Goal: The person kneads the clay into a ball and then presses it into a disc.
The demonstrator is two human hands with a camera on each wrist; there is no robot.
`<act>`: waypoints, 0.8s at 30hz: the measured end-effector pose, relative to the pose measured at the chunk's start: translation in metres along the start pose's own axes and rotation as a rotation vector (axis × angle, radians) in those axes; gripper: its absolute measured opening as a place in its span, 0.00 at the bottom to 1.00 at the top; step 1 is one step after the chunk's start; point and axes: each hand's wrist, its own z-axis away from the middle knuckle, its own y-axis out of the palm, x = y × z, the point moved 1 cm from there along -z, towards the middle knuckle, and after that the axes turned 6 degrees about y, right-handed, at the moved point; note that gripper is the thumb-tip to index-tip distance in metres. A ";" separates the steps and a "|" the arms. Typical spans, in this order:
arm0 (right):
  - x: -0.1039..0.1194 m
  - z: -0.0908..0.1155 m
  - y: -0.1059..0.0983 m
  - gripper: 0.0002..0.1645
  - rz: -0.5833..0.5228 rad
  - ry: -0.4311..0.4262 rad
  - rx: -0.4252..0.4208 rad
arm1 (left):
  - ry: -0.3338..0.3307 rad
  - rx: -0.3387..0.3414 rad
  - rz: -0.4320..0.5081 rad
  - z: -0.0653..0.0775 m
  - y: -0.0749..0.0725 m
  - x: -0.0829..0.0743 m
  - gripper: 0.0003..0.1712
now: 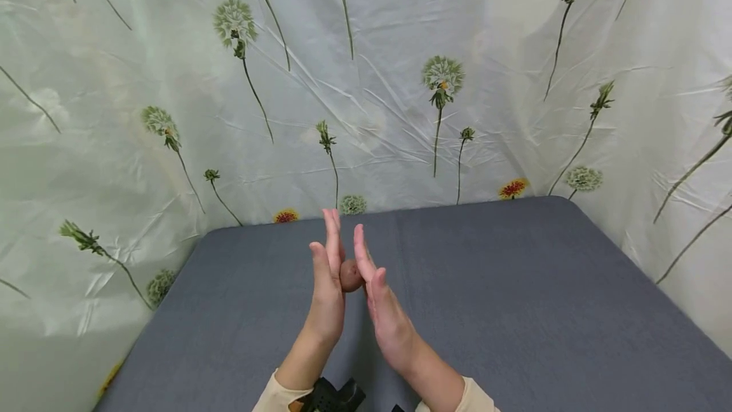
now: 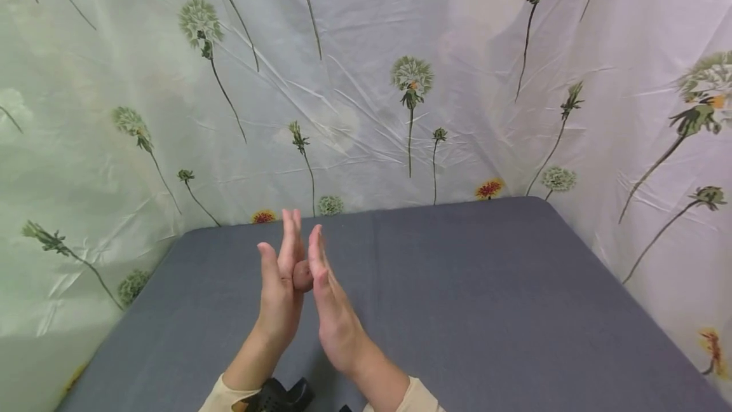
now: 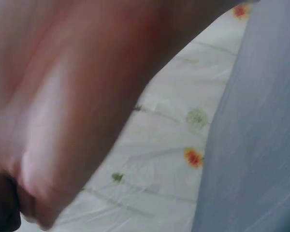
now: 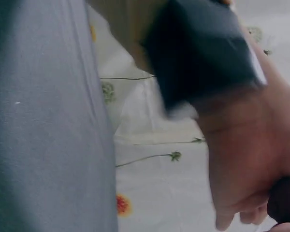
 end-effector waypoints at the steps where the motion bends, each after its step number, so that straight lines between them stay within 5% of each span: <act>1: 0.002 0.000 -0.003 0.47 0.011 -0.024 -0.018 | -0.011 0.017 0.008 0.001 0.004 0.002 0.46; 6: 0.006 -0.004 -0.028 0.50 0.030 -0.065 -0.121 | -0.011 0.149 0.072 0.012 0.030 0.006 0.43; 9: 0.000 -0.006 -0.033 0.52 0.025 -0.042 -0.119 | 0.018 0.167 0.061 0.017 0.035 0.002 0.43; 15: -0.018 -0.007 -0.009 0.48 0.046 0.002 -0.050 | 0.074 0.027 -0.003 0.005 0.008 -0.005 0.46; 19: -0.020 -0.003 0.010 0.42 0.058 -0.001 -0.005 | 0.039 -0.071 -0.025 -0.003 -0.013 -0.002 0.46; 24: -0.014 -0.003 0.005 0.45 0.102 -0.078 -0.071 | -0.014 -0.062 -0.016 -0.003 -0.004 0.008 0.46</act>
